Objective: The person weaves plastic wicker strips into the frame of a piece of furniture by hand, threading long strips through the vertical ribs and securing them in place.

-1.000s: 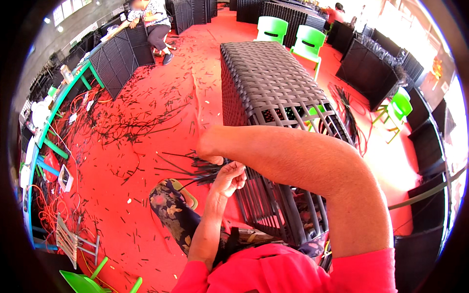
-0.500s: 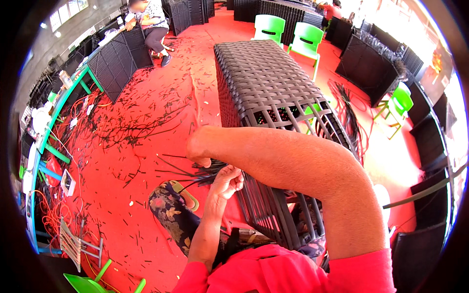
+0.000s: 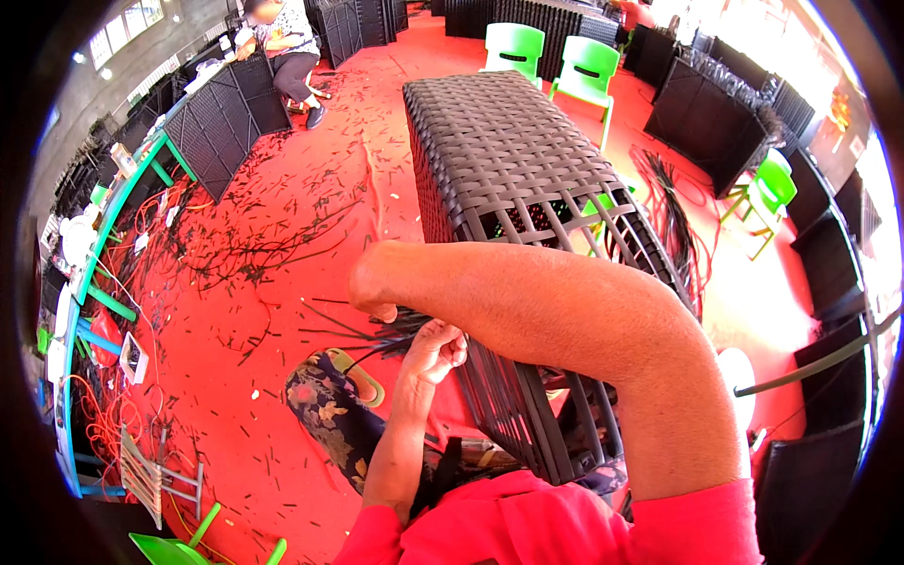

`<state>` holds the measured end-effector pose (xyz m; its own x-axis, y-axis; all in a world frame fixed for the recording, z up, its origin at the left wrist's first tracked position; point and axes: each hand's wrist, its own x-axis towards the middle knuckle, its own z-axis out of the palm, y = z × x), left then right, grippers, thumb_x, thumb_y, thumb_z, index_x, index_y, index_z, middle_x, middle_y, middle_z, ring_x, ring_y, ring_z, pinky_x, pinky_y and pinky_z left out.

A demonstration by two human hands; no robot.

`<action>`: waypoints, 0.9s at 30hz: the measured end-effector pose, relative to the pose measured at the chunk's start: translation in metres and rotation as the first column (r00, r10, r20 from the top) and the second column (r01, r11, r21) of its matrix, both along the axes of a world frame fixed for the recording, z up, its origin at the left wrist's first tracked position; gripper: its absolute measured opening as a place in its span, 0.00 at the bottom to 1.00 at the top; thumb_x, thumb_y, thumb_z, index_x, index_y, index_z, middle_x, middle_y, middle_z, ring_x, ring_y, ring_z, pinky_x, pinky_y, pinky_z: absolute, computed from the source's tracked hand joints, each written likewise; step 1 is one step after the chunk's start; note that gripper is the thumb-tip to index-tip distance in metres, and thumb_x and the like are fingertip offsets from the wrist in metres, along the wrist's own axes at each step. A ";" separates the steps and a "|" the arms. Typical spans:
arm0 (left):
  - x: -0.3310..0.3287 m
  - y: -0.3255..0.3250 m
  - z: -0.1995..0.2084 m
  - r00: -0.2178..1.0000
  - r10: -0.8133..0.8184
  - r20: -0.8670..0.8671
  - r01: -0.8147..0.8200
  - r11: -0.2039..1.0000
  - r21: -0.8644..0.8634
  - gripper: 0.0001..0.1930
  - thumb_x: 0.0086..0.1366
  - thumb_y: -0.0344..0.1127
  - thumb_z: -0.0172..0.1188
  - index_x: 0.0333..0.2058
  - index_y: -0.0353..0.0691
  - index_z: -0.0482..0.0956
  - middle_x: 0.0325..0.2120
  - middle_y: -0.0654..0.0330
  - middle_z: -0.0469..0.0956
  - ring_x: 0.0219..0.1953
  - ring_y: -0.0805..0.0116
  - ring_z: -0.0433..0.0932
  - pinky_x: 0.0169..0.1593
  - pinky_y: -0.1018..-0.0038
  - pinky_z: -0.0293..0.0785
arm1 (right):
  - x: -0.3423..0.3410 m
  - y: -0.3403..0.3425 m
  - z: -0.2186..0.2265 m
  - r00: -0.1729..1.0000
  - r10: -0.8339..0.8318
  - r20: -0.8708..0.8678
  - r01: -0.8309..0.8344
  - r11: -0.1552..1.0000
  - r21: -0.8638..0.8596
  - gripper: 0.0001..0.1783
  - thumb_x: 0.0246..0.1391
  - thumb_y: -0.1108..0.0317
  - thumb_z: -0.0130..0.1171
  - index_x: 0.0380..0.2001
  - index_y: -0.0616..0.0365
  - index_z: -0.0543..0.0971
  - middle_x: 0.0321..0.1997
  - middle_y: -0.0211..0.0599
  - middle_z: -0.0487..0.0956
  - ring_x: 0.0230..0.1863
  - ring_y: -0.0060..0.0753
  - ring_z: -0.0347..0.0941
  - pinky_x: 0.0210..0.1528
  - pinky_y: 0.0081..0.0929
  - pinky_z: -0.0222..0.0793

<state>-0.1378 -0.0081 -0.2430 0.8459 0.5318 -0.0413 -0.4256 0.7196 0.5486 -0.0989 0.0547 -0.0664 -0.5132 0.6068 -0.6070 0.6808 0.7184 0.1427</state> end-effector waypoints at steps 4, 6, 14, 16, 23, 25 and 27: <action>0.001 0.000 0.000 1.000 -0.004 -0.007 0.004 1.000 -0.010 0.09 0.59 0.37 0.55 0.23 0.44 0.67 0.16 0.65 0.72 0.14 0.77 0.67 0.17 0.82 0.60 | 0.001 -0.001 0.001 1.000 0.005 -0.008 -0.005 1.000 0.004 0.14 0.38 0.62 0.60 0.30 0.55 0.79 0.31 0.37 0.78 0.36 0.39 0.75 0.33 0.37 0.70; 0.001 0.000 0.000 1.000 -0.002 -0.010 0.001 1.000 -0.015 0.09 0.59 0.37 0.55 0.23 0.44 0.67 0.16 0.65 0.72 0.14 0.77 0.68 0.17 0.82 0.60 | 0.001 -0.001 0.002 1.000 0.009 -0.013 -0.009 1.000 0.004 0.14 0.38 0.62 0.60 0.30 0.55 0.79 0.31 0.37 0.78 0.36 0.39 0.75 0.33 0.37 0.70; 0.003 0.001 -0.004 1.000 -0.005 0.012 0.005 0.998 -0.055 0.09 0.59 0.37 0.55 0.23 0.44 0.68 0.16 0.65 0.72 0.13 0.77 0.68 0.17 0.82 0.61 | 0.002 -0.002 0.005 0.999 0.029 -0.018 -0.029 1.000 0.009 0.13 0.37 0.62 0.60 0.30 0.54 0.79 0.31 0.38 0.78 0.36 0.39 0.75 0.33 0.36 0.70; 0.003 0.004 -0.008 1.000 0.003 0.029 -0.002 0.999 -0.054 0.09 0.59 0.37 0.55 0.23 0.44 0.68 0.16 0.64 0.72 0.13 0.77 0.68 0.16 0.82 0.61 | 0.001 -0.001 0.007 0.999 0.036 -0.014 -0.036 0.999 0.014 0.13 0.37 0.62 0.60 0.30 0.54 0.79 0.31 0.38 0.78 0.36 0.39 0.75 0.33 0.36 0.70; -0.002 0.012 -0.007 0.994 0.098 -0.038 -0.100 0.993 -0.060 0.07 0.59 0.37 0.55 0.23 0.45 0.69 0.17 0.65 0.72 0.13 0.75 0.68 0.15 0.82 0.61 | -0.001 -0.004 0.014 0.998 0.057 -0.018 -0.057 0.998 0.024 0.13 0.37 0.62 0.60 0.30 0.53 0.79 0.31 0.38 0.78 0.36 0.40 0.75 0.33 0.36 0.70; -0.001 0.010 -0.010 0.988 0.132 -0.084 -0.142 0.983 -0.118 0.07 0.58 0.37 0.55 0.23 0.45 0.69 0.17 0.65 0.71 0.13 0.75 0.68 0.15 0.82 0.61 | -0.001 -0.005 0.018 0.997 0.073 -0.022 -0.073 0.997 0.006 0.13 0.37 0.62 0.60 0.30 0.53 0.79 0.31 0.38 0.78 0.36 0.40 0.75 0.33 0.36 0.70; -0.001 0.014 -0.006 0.986 0.132 -0.100 -0.145 0.981 -0.126 0.08 0.58 0.38 0.55 0.22 0.46 0.69 0.17 0.65 0.72 0.13 0.75 0.69 0.15 0.82 0.62 | 0.002 -0.001 0.023 0.993 0.113 -0.019 -0.113 0.993 -0.018 0.13 0.37 0.62 0.60 0.30 0.52 0.79 0.31 0.38 0.78 0.36 0.40 0.75 0.33 0.36 0.70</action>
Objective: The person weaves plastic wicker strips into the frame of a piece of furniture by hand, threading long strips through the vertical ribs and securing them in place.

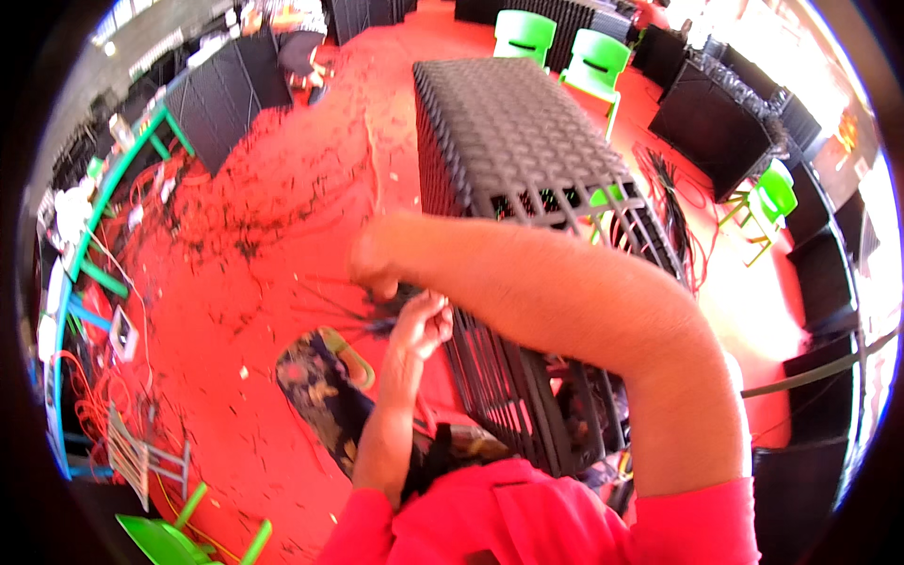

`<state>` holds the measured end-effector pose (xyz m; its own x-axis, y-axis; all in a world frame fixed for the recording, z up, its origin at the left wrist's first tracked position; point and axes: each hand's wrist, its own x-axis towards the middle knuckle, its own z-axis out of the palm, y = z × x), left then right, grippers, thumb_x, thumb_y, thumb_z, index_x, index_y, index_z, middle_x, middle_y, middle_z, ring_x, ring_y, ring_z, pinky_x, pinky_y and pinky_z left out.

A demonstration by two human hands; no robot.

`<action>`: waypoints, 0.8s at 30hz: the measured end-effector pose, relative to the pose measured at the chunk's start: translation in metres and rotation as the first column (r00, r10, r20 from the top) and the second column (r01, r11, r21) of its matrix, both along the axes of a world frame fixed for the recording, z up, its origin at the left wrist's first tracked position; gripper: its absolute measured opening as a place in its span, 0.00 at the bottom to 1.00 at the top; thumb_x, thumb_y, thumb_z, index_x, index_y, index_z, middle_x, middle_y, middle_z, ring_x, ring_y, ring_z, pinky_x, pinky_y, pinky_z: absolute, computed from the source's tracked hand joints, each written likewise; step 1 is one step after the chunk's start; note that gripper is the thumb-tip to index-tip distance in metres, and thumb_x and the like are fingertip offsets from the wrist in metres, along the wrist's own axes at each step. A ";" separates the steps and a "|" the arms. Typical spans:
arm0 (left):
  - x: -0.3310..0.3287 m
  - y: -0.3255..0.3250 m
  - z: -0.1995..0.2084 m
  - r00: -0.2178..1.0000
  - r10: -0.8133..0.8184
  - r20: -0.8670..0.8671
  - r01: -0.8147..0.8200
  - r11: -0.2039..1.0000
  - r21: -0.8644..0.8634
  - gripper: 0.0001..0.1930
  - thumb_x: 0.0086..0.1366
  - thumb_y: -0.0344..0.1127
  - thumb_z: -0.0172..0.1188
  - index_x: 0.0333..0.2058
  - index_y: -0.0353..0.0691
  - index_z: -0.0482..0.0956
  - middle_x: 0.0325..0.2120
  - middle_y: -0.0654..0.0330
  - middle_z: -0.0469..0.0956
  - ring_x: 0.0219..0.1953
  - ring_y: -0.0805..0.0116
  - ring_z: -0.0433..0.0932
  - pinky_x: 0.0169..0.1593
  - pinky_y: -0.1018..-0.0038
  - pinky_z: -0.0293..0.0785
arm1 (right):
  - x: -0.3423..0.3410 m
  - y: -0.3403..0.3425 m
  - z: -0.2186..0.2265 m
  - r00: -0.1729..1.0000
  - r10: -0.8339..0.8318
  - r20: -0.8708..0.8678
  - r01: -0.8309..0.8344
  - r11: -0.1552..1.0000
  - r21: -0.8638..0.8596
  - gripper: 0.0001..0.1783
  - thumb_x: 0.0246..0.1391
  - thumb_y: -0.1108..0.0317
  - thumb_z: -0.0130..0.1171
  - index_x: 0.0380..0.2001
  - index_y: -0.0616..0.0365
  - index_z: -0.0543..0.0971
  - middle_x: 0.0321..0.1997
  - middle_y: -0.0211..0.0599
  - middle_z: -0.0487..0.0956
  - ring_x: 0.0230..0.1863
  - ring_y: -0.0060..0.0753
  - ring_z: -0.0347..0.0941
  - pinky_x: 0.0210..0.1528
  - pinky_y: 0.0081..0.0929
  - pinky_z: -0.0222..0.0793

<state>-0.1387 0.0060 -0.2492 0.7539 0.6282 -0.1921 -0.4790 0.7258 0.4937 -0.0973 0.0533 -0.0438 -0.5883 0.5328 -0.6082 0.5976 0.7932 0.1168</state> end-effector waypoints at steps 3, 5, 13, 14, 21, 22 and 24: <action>0.004 0.003 -0.011 0.999 -0.022 0.026 0.022 1.000 0.014 0.10 0.58 0.39 0.55 0.22 0.45 0.68 0.16 0.64 0.72 0.14 0.75 0.69 0.15 0.82 0.61 | 0.011 0.002 -0.008 1.000 0.025 -0.014 -0.024 0.998 0.064 0.12 0.38 0.63 0.58 0.31 0.51 0.77 0.29 0.38 0.77 0.35 0.41 0.74 0.33 0.35 0.70; 0.005 0.006 -0.023 1.000 0.023 0.008 -0.023 0.999 -0.035 0.10 0.58 0.39 0.56 0.21 0.44 0.68 0.16 0.63 0.72 0.14 0.75 0.69 0.15 0.82 0.61 | 0.018 0.007 -0.014 0.997 -0.061 0.042 0.060 0.998 0.024 0.12 0.39 0.63 0.58 0.30 0.51 0.78 0.29 0.38 0.77 0.35 0.40 0.74 0.33 0.35 0.70; 0.004 0.005 -0.025 0.997 0.027 0.067 -0.018 0.992 -0.125 0.10 0.54 0.41 0.60 0.23 0.44 0.71 0.21 0.59 0.75 0.17 0.72 0.72 0.20 0.79 0.67 | 0.026 0.005 -0.004 0.913 -0.302 0.274 0.341 0.934 -0.105 0.10 0.41 0.70 0.54 0.31 0.55 0.78 0.30 0.39 0.78 0.35 0.39 0.74 0.35 0.33 0.68; 0.002 0.005 -0.027 0.998 0.018 0.062 -0.010 0.992 -0.126 0.10 0.54 0.42 0.60 0.23 0.44 0.72 0.21 0.59 0.75 0.18 0.71 0.72 0.20 0.78 0.67 | 0.025 0.006 -0.006 0.907 -0.284 0.312 0.330 0.938 -0.106 0.11 0.41 0.71 0.53 0.31 0.56 0.78 0.30 0.39 0.78 0.34 0.39 0.74 0.34 0.33 0.68; -0.008 0.006 -0.030 0.996 0.023 0.083 -0.013 0.994 -0.112 0.11 0.54 0.43 0.60 0.27 0.42 0.72 0.22 0.59 0.76 0.21 0.70 0.75 0.23 0.77 0.70 | 0.014 0.013 -0.027 0.820 -0.390 0.419 0.493 0.853 -0.171 0.09 0.38 0.79 0.50 0.25 0.62 0.78 0.23 0.40 0.76 0.24 0.30 0.75 0.25 0.28 0.70; -0.005 0.005 -0.029 0.994 0.019 0.104 -0.007 0.993 -0.117 0.11 0.54 0.43 0.60 0.27 0.42 0.72 0.22 0.59 0.76 0.22 0.69 0.75 0.24 0.77 0.70 | 0.018 0.013 -0.032 0.814 -0.428 0.392 0.536 0.814 -0.225 0.09 0.36 0.81 0.49 0.23 0.64 0.78 0.21 0.40 0.76 0.23 0.29 0.74 0.24 0.27 0.70; -0.004 0.004 -0.028 0.991 0.030 0.131 -0.016 0.994 -0.107 0.09 0.54 0.41 0.60 0.27 0.43 0.73 0.23 0.59 0.76 0.22 0.69 0.75 0.25 0.77 0.71 | 0.024 0.012 -0.043 0.790 -0.397 0.467 0.551 0.793 -0.258 0.06 0.34 0.83 0.49 0.18 0.66 0.76 0.21 0.39 0.76 0.23 0.26 0.75 0.23 0.23 0.71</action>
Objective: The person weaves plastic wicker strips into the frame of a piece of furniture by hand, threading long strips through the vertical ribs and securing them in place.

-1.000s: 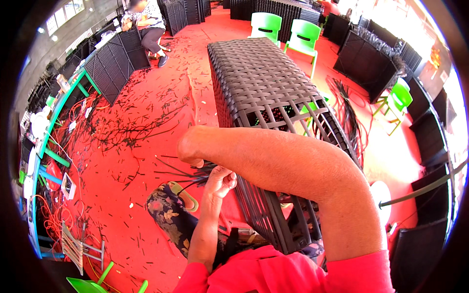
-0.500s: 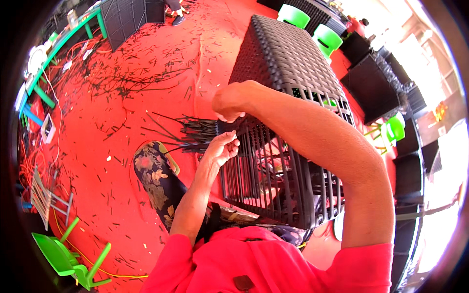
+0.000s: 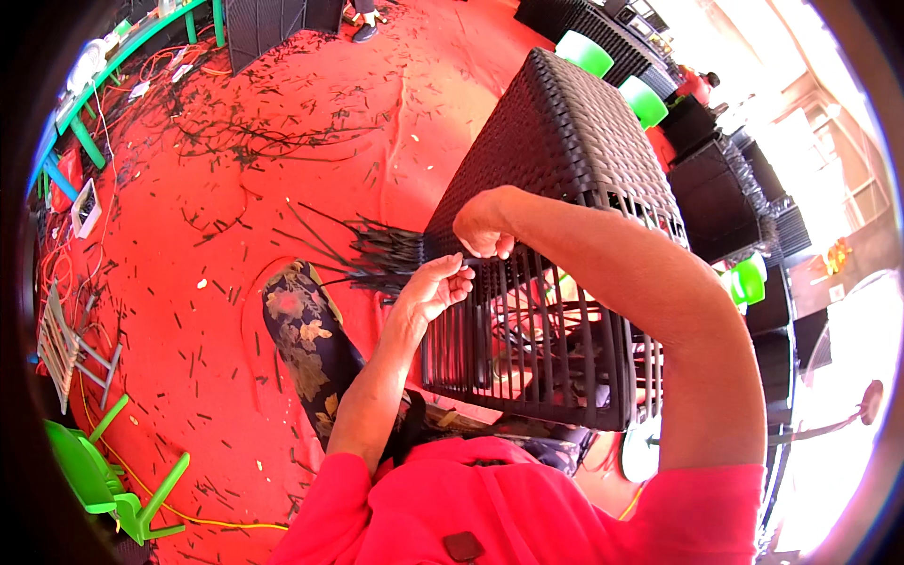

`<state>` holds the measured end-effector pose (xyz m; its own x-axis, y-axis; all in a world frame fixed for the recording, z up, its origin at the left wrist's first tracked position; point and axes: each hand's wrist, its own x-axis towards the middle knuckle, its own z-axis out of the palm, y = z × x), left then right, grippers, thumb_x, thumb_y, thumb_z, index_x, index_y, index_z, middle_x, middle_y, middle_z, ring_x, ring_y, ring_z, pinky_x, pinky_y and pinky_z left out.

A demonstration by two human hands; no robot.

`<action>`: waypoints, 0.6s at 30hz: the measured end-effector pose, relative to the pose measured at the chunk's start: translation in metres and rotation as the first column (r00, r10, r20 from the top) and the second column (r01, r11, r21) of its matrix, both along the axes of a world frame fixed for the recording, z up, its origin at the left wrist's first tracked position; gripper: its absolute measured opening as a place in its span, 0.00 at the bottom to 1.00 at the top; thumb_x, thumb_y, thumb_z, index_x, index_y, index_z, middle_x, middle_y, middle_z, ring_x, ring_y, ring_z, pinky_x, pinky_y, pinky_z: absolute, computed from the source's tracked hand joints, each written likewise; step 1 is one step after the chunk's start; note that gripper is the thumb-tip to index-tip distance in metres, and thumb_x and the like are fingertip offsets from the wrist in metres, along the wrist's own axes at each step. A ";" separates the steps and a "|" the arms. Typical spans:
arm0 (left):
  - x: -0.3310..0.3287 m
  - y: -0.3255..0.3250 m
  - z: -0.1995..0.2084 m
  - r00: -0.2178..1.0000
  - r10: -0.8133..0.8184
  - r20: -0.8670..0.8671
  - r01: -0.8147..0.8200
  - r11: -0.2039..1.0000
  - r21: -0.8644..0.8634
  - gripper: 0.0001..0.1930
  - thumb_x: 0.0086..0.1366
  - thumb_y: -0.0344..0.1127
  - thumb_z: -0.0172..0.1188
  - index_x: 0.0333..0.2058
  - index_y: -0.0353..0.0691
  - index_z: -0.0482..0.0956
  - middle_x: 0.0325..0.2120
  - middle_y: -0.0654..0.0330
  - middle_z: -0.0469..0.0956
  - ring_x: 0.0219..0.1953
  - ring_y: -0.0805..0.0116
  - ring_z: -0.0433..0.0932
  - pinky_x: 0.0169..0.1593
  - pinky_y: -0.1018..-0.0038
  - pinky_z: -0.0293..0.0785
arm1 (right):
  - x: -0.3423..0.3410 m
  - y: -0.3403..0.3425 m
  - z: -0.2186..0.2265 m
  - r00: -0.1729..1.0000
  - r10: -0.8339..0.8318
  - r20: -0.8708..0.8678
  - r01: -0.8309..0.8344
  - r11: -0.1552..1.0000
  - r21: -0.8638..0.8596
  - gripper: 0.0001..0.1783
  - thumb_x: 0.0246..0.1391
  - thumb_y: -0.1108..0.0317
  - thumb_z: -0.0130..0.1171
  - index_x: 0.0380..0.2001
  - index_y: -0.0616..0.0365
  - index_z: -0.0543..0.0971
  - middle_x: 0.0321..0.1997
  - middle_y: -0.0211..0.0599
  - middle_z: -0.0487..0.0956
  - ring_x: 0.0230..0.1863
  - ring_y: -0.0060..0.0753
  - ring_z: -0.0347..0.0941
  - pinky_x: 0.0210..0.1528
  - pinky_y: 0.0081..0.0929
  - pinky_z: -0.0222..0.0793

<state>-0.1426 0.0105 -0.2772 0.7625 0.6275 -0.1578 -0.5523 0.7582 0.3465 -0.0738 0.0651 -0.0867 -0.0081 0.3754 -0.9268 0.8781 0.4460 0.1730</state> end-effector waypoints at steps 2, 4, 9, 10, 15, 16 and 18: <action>-0.001 0.000 -0.003 1.000 0.008 0.017 -0.008 1.000 0.020 0.08 0.54 0.40 0.60 0.27 0.43 0.73 0.23 0.59 0.76 0.23 0.69 0.75 0.26 0.77 0.72 | 0.007 0.001 -0.011 0.974 -0.223 -0.027 0.223 0.975 -0.024 0.03 0.34 0.82 0.51 0.15 0.65 0.74 0.20 0.39 0.75 0.24 0.27 0.75 0.24 0.22 0.72; 0.003 -0.001 -0.010 0.996 -0.018 0.082 0.018 1.000 -0.011 0.07 0.54 0.37 0.60 0.27 0.44 0.73 0.24 0.58 0.76 0.23 0.69 0.75 0.26 0.77 0.72 | 0.019 0.007 -0.028 0.972 -0.230 -0.054 0.224 0.970 -0.096 0.03 0.36 0.80 0.53 0.13 0.65 0.73 0.20 0.41 0.75 0.24 0.28 0.76 0.24 0.23 0.73; 0.008 -0.006 -0.013 0.989 -0.077 0.128 0.073 0.997 0.032 0.11 0.57 0.43 0.56 0.31 0.41 0.73 0.23 0.60 0.75 0.22 0.72 0.73 0.25 0.79 0.70 | 0.018 0.002 -0.030 0.956 -0.282 -0.082 0.280 0.959 -0.030 0.11 0.40 0.68 0.61 0.25 0.65 0.75 0.26 0.38 0.76 0.26 0.29 0.74 0.25 0.24 0.72; 0.010 -0.005 -0.012 0.987 -0.086 0.137 0.088 0.996 -0.005 0.13 0.57 0.44 0.56 0.31 0.40 0.73 0.22 0.60 0.75 0.21 0.72 0.73 0.24 0.80 0.70 | 0.018 0.001 -0.030 0.961 -0.262 -0.085 0.263 0.965 0.003 0.11 0.40 0.68 0.61 0.26 0.64 0.75 0.26 0.37 0.76 0.25 0.28 0.73 0.25 0.24 0.72; 0.020 -0.015 -0.011 0.990 -0.142 -0.022 0.143 0.989 0.028 0.18 0.59 0.47 0.53 0.36 0.36 0.72 0.19 0.60 0.75 0.15 0.75 0.71 0.19 0.82 0.66 | 0.018 -0.002 -0.028 0.994 -0.107 -0.036 0.108 0.994 0.021 0.08 0.39 0.70 0.58 0.26 0.60 0.77 0.21 0.34 0.74 0.22 0.28 0.70 0.20 0.24 0.67; 0.021 -0.017 -0.006 0.985 -0.161 -0.061 0.167 0.980 0.105 0.17 0.60 0.46 0.52 0.38 0.36 0.71 0.19 0.60 0.75 0.15 0.76 0.71 0.18 0.82 0.65 | 0.020 -0.003 -0.028 0.993 -0.104 -0.054 0.105 0.994 0.024 0.08 0.38 0.70 0.57 0.26 0.60 0.78 0.20 0.34 0.73 0.21 0.27 0.70 0.18 0.24 0.66; 0.021 -0.018 0.004 0.979 -0.176 -0.100 0.188 0.974 0.127 0.16 0.59 0.43 0.54 0.40 0.37 0.71 0.19 0.62 0.74 0.13 0.79 0.67 0.16 0.83 0.60 | 0.027 -0.002 -0.028 0.988 -0.138 -0.070 0.137 0.990 -0.024 0.08 0.36 0.71 0.58 0.25 0.59 0.78 0.19 0.33 0.73 0.20 0.28 0.68 0.19 0.26 0.65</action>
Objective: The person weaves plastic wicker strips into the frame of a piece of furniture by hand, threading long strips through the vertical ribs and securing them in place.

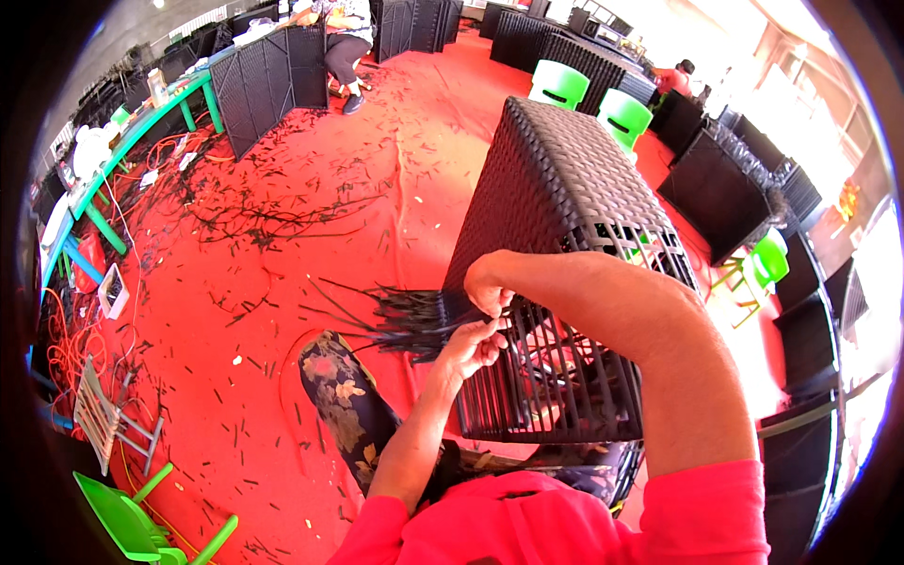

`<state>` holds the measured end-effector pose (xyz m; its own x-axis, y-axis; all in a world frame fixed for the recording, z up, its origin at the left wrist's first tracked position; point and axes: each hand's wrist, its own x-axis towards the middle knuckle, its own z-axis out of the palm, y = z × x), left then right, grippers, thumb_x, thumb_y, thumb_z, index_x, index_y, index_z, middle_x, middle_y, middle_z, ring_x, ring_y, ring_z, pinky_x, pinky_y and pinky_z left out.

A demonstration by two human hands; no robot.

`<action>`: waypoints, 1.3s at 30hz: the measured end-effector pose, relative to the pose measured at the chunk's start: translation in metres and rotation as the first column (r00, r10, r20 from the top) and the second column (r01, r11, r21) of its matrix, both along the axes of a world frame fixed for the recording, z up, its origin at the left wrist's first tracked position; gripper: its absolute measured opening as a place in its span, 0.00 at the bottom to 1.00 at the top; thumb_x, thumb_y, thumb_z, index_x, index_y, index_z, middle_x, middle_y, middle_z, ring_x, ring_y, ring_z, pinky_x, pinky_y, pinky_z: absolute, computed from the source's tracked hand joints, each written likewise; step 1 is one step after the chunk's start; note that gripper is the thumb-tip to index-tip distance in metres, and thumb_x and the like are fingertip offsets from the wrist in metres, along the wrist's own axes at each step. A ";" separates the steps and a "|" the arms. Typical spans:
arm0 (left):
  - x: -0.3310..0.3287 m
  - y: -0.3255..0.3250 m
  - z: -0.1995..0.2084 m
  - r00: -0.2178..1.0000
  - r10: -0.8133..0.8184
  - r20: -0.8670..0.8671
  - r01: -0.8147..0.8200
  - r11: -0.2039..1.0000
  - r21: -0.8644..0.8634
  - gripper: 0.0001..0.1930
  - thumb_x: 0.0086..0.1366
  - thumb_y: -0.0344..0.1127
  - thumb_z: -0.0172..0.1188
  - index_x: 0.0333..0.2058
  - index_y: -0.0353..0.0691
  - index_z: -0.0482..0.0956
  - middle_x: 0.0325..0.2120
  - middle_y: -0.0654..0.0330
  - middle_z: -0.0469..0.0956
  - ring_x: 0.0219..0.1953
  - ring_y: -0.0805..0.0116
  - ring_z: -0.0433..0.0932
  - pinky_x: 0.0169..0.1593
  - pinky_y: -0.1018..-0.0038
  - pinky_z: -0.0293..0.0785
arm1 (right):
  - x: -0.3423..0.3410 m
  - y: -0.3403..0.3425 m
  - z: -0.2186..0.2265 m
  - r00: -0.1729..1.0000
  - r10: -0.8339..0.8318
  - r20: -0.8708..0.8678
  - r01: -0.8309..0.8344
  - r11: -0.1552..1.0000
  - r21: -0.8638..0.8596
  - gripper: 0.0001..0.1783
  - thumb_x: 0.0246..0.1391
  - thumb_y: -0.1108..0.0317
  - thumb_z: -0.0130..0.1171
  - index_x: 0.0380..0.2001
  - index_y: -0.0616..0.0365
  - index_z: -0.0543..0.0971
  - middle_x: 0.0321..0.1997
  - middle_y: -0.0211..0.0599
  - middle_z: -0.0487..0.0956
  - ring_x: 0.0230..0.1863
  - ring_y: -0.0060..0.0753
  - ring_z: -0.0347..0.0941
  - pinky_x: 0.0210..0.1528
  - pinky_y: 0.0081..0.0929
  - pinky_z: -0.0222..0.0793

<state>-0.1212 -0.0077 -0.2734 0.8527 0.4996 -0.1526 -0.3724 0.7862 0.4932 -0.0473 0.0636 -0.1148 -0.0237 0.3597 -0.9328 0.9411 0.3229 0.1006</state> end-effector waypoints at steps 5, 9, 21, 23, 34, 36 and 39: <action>0.005 -0.001 -0.003 0.997 -0.008 0.080 0.012 0.999 -0.046 0.13 0.60 0.40 0.51 0.39 0.37 0.72 0.15 0.66 0.72 0.11 0.81 0.66 0.13 0.85 0.58 | 0.017 0.013 -0.013 0.995 -0.095 0.001 0.093 0.969 -0.227 0.04 0.34 0.68 0.58 0.18 0.54 0.78 0.11 0.30 0.67 0.12 0.26 0.60 0.13 0.28 0.55; 0.010 0.003 -0.010 0.977 0.001 0.212 0.005 1.000 -0.027 0.10 0.61 0.40 0.50 0.32 0.39 0.71 0.13 0.64 0.71 0.11 0.77 0.67 0.13 0.84 0.60 | 0.022 0.000 -0.006 0.964 -0.265 -0.003 0.265 0.964 0.021 0.05 0.34 0.67 0.59 0.17 0.56 0.76 0.12 0.29 0.64 0.11 0.25 0.56 0.13 0.23 0.53; 0.016 -0.004 0.000 0.960 0.040 0.277 -0.005 0.992 -0.128 0.15 0.60 0.35 0.51 0.46 0.41 0.67 0.12 0.64 0.71 0.09 0.77 0.67 0.11 0.84 0.59 | 0.002 -0.024 0.008 0.983 0.041 0.177 -0.080 0.972 0.222 0.09 0.33 0.66 0.62 0.20 0.61 0.79 0.17 0.34 0.76 0.23 0.29 0.74 0.24 0.29 0.68; 0.013 -0.004 0.005 0.960 -0.054 0.276 0.054 0.999 0.010 0.16 0.60 0.36 0.50 0.47 0.41 0.66 0.11 0.63 0.70 0.09 0.77 0.66 0.11 0.84 0.58 | 0.005 -0.025 0.005 0.982 0.035 0.184 -0.077 0.971 0.225 0.09 0.34 0.67 0.62 0.20 0.60 0.79 0.16 0.33 0.76 0.23 0.29 0.76 0.25 0.29 0.69; 0.005 0.008 -0.010 0.999 0.012 -0.052 -0.001 0.978 0.208 0.07 0.59 0.34 0.55 0.24 0.40 0.74 0.13 0.64 0.71 0.10 0.79 0.65 0.12 0.84 0.57 | 0.009 -0.027 0.008 0.983 0.186 0.010 -0.175 0.908 0.380 0.05 0.36 0.73 0.57 0.22 0.59 0.78 0.20 0.38 0.78 0.23 0.32 0.77 0.27 0.29 0.72; 0.008 0.010 -0.034 0.998 -0.001 -0.059 0.008 0.993 0.119 0.07 0.58 0.35 0.55 0.24 0.40 0.74 0.13 0.65 0.71 0.10 0.79 0.65 0.12 0.84 0.56 | 0.013 -0.024 0.008 0.974 0.197 -0.113 -0.112 0.848 0.518 0.05 0.36 0.71 0.55 0.21 0.58 0.78 0.18 0.38 0.77 0.21 0.32 0.76 0.26 0.29 0.72; 0.006 0.011 -0.048 0.973 0.067 -0.219 -0.048 0.995 0.090 0.08 0.57 0.39 0.57 0.24 0.43 0.74 0.17 0.67 0.72 0.14 0.80 0.68 0.16 0.84 0.61 | 0.019 -0.020 -0.001 0.972 0.235 0.009 -0.229 0.937 0.265 0.05 0.36 0.71 0.52 0.19 0.56 0.78 0.13 0.36 0.75 0.19 0.30 0.76 0.24 0.29 0.71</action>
<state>-0.1152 0.0035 -0.3211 0.7720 0.5656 -0.2901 -0.2895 0.7191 0.6317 -0.0281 0.0434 -0.1161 -0.1553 0.5736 -0.8043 0.8464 0.4971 0.1911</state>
